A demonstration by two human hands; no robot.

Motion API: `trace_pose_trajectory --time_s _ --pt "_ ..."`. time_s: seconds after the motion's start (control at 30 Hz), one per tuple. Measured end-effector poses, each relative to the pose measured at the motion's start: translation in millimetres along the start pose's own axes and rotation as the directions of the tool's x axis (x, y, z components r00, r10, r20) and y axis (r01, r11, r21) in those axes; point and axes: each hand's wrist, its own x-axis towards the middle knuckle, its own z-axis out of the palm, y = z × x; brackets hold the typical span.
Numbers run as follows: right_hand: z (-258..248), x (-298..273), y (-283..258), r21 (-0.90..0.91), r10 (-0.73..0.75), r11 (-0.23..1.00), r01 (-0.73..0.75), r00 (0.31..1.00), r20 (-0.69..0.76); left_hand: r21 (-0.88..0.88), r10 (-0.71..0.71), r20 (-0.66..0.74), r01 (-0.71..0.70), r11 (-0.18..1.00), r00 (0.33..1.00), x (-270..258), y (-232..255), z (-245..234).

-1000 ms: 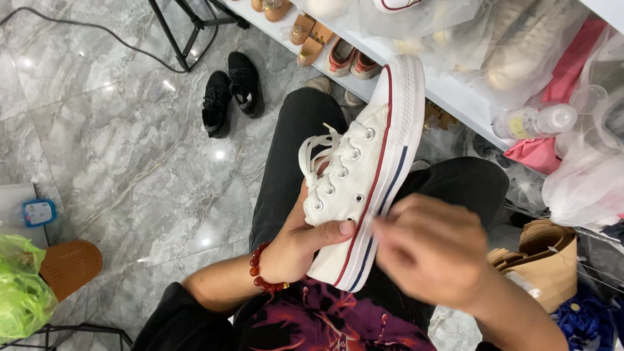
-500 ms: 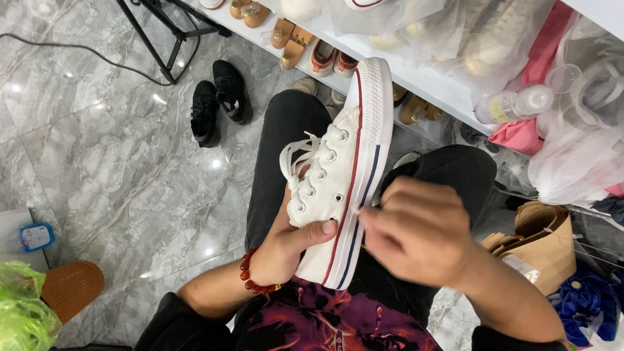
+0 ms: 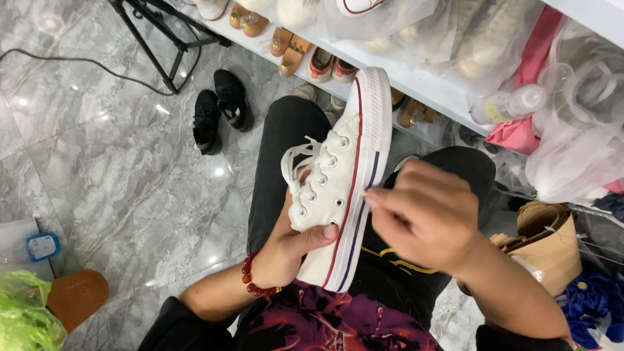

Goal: The person cleans a white sneaker by applying cleaning liquid from a small bottle using a cotton swab to the rubber midsole and toe cap.

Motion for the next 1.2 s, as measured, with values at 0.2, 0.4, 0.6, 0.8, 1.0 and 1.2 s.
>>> trace_pose_trajectory --time_s 0.2,0.4,0.6,0.8,1.0,1.2 --pt "-9 9 5 -0.002 -0.017 1.000 0.017 1.000 -0.018 0.053 0.085 0.025 -0.086 0.995 0.996 -3 -4 1" --pt "-15 18 -4 -0.043 -0.081 0.996 0.079 0.996 -0.024 0.185 0.146 0.067 -0.156 0.970 0.987 -3 1 5" --pt "-21 19 -7 -0.129 -0.112 0.986 0.109 0.994 -0.015 0.256 0.192 0.110 -0.214 0.943 0.975 -6 0 6" --pt "-23 18 -5 -0.122 -0.105 0.988 0.099 0.994 -0.038 0.317 0.224 0.125 -0.253 0.914 0.967 -7 -2 4" --pt "-22 19 -3 -0.101 -0.143 0.985 0.142 0.990 -0.004 0.314 0.217 0.119 -0.244 0.917 0.969 -7 -2 6" --pt "-18 17 -9 -0.129 -0.133 0.983 0.131 0.991 -0.003 0.343 0.224 0.124 -0.254 0.904 0.967 -7 0 5"
